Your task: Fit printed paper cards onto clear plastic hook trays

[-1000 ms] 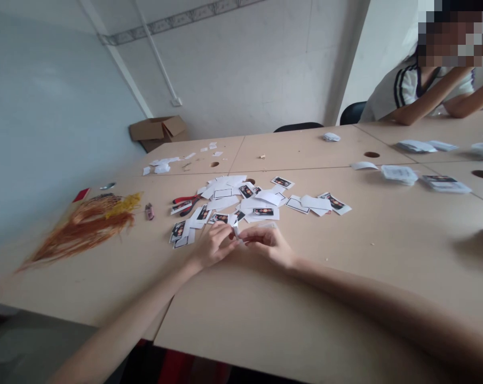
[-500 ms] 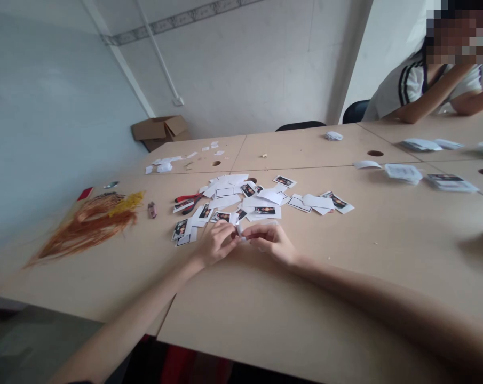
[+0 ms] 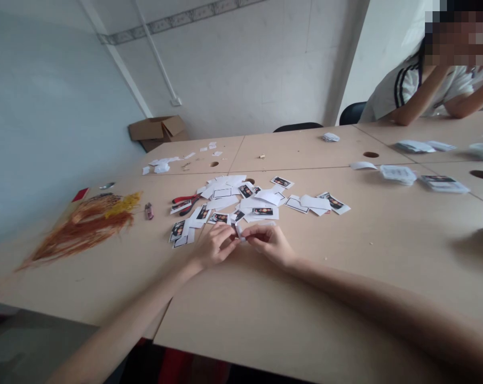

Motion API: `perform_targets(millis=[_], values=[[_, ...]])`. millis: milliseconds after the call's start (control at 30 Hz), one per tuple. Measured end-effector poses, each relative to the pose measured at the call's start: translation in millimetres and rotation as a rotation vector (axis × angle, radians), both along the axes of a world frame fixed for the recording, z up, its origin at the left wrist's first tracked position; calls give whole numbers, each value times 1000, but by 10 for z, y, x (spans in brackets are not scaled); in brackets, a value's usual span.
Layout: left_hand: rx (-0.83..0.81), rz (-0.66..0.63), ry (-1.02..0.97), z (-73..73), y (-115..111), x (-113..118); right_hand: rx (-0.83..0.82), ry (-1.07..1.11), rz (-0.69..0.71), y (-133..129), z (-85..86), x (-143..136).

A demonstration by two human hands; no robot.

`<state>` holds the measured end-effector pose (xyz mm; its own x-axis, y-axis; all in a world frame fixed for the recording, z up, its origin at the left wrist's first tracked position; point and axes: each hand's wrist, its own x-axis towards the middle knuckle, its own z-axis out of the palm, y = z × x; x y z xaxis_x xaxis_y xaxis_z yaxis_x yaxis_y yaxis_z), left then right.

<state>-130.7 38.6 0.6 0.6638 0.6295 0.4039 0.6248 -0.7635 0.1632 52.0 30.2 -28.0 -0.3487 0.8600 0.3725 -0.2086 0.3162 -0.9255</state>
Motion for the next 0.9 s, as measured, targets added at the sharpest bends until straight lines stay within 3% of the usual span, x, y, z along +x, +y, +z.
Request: perform_targets(millis=[900], values=[[34,-14,9,2,-32,16,-17,-64,-31,-18,67,28]])
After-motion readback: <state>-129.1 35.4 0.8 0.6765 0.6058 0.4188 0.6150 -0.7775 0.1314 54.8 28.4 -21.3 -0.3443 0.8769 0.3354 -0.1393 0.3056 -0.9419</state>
